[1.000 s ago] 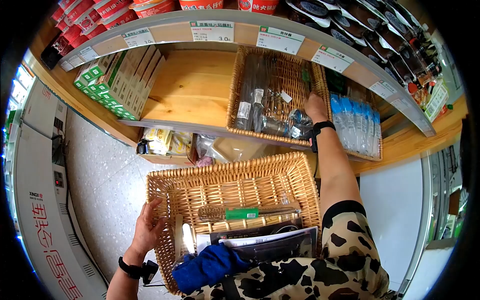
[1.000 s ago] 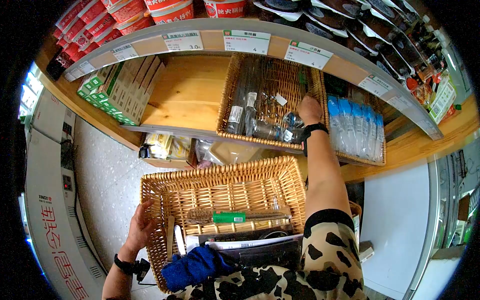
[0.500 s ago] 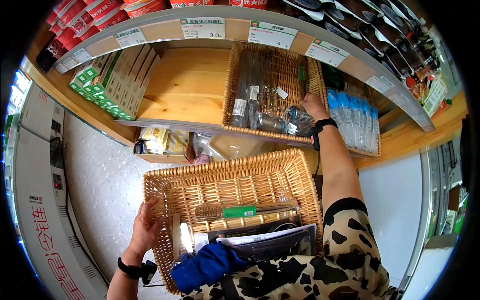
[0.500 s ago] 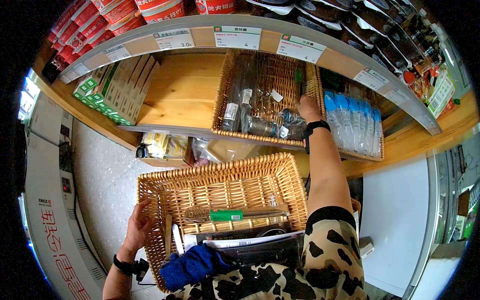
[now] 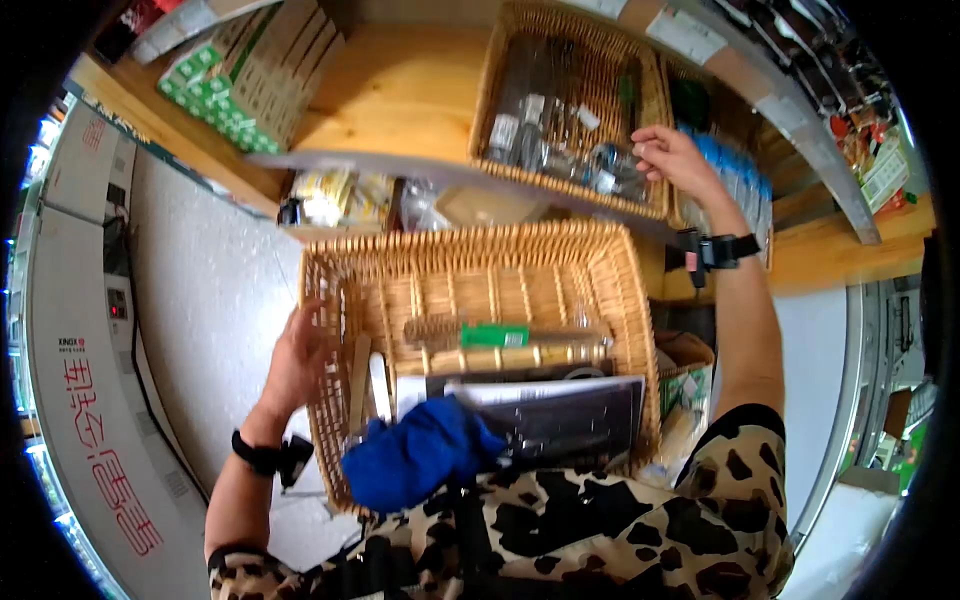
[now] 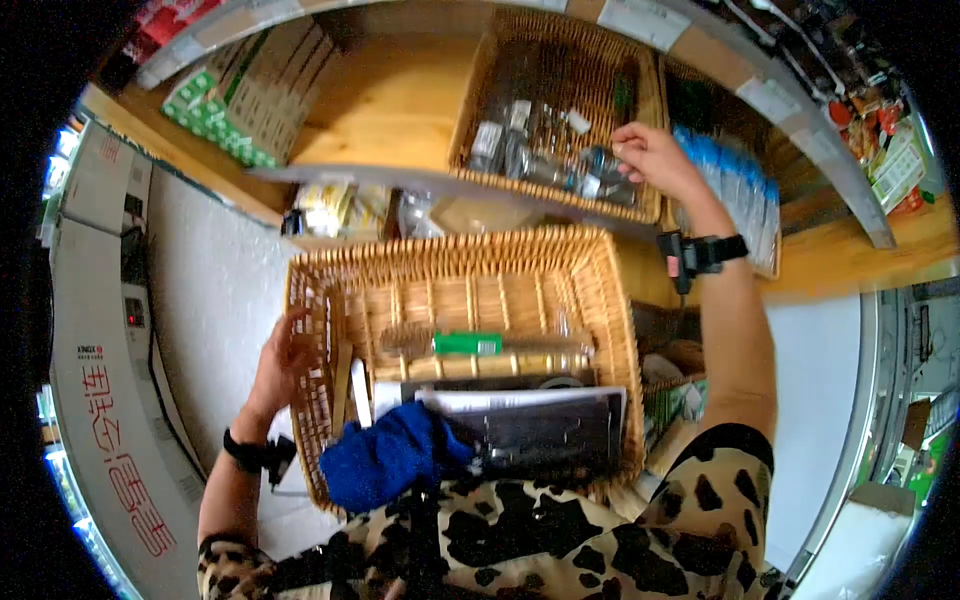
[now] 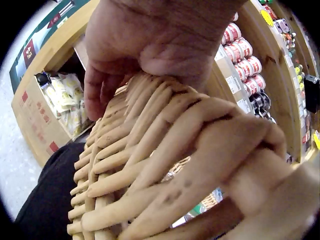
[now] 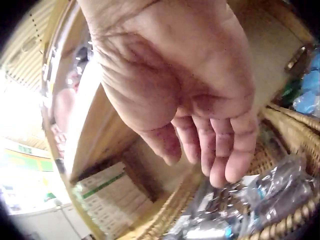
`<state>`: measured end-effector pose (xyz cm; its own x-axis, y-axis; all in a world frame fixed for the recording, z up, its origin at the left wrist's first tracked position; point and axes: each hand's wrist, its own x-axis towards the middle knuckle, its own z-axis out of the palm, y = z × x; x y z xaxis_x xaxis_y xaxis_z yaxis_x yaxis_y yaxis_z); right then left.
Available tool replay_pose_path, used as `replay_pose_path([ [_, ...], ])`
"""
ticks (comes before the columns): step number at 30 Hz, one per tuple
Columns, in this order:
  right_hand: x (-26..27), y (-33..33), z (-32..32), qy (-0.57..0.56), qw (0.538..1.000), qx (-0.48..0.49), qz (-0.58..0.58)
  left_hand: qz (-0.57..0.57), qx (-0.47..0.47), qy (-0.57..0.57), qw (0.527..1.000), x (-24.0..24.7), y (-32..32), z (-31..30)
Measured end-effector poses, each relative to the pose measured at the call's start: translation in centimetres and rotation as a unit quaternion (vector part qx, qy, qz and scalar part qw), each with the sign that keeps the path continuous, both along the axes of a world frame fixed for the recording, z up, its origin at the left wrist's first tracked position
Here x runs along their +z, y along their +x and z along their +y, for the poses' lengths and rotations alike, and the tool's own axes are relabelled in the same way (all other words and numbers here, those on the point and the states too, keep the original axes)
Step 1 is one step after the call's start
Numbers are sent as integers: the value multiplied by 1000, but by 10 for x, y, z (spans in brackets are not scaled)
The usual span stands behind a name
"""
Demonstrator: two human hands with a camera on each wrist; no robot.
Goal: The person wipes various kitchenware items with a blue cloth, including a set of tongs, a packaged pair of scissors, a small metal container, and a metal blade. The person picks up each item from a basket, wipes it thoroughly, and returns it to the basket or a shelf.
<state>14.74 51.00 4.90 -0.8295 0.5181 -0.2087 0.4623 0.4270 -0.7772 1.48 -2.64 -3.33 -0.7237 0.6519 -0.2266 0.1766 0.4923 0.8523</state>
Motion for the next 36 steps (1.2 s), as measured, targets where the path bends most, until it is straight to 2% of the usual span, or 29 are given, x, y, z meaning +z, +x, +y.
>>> replay_pose_path([
  [1, 20, 12, -29, 2, 999, 33, -29, -44, 3, -18, 999, 8, 1, 4],
  [2, 35, 24, -56, 5, 996, 65, -55, 10, -6, -14, 1000, 10, 3, 7],
  [4, 46, 45, -94, -21, 981, 153, -115, -49, 7, 11, 999, 6, 1, 6],
  [6, 25, 71, -121, -19, 958, 268, -97, 40, -22, 16, 999, 0, 0, 5],
  [7, 17, 78, -136, -13, 942, 311, -130, 85, -37, 18, 996, -1, -1, 4],
  [8, -2, 90, -145, 10, 935, 317, -156, 127, -53, 2, 991, 1, -2, 4],
  [10, -7, 95, -169, 100, 903, 359, -216, 208, -84, -32, 974, 6, -2, 5],
  [11, -15, 100, -171, 116, 901, 359, -213, 168, -68, -47, 982, 11, 0, 8],
  [14, -37, 110, -174, 161, 898, 355, -206, 175, -75, -57, 980, 11, -1, 9],
  [15, -38, 111, -176, 170, 897, 352, -206, 143, -62, -43, 987, 8, -1, 7],
  [20, -57, 117, -173, 222, 891, 355, -178, 159, -66, -45, 984, 3, -3, 5],
  [23, -58, 115, -165, 196, 889, 366, -194, 151, -58, -62, 985, 7, 1, 6],
  [25, -47, 115, -166, 146, 920, 314, -184, 140, -53, -70, 986, 5, -2, 6],
  [27, -38, 115, -166, 101, 943, 283, -141, 173, -63, -77, 980, 7, -1, 6],
  [32, 12, 120, -165, 26, 949, 285, -129, 284, -69, -74, 953, 39, 8, 12],
  [33, 19, 122, -167, 14, 951, 284, -121, 284, -82, -38, 955, 50, 9, 15],
  [35, 29, 125, -171, -10, 952, 295, -85, 200, -122, 36, 971, 64, 10, 18],
  [36, 36, 124, -176, -57, 953, 287, -82, 157, -143, 73, 974, 69, 11, 20],
])
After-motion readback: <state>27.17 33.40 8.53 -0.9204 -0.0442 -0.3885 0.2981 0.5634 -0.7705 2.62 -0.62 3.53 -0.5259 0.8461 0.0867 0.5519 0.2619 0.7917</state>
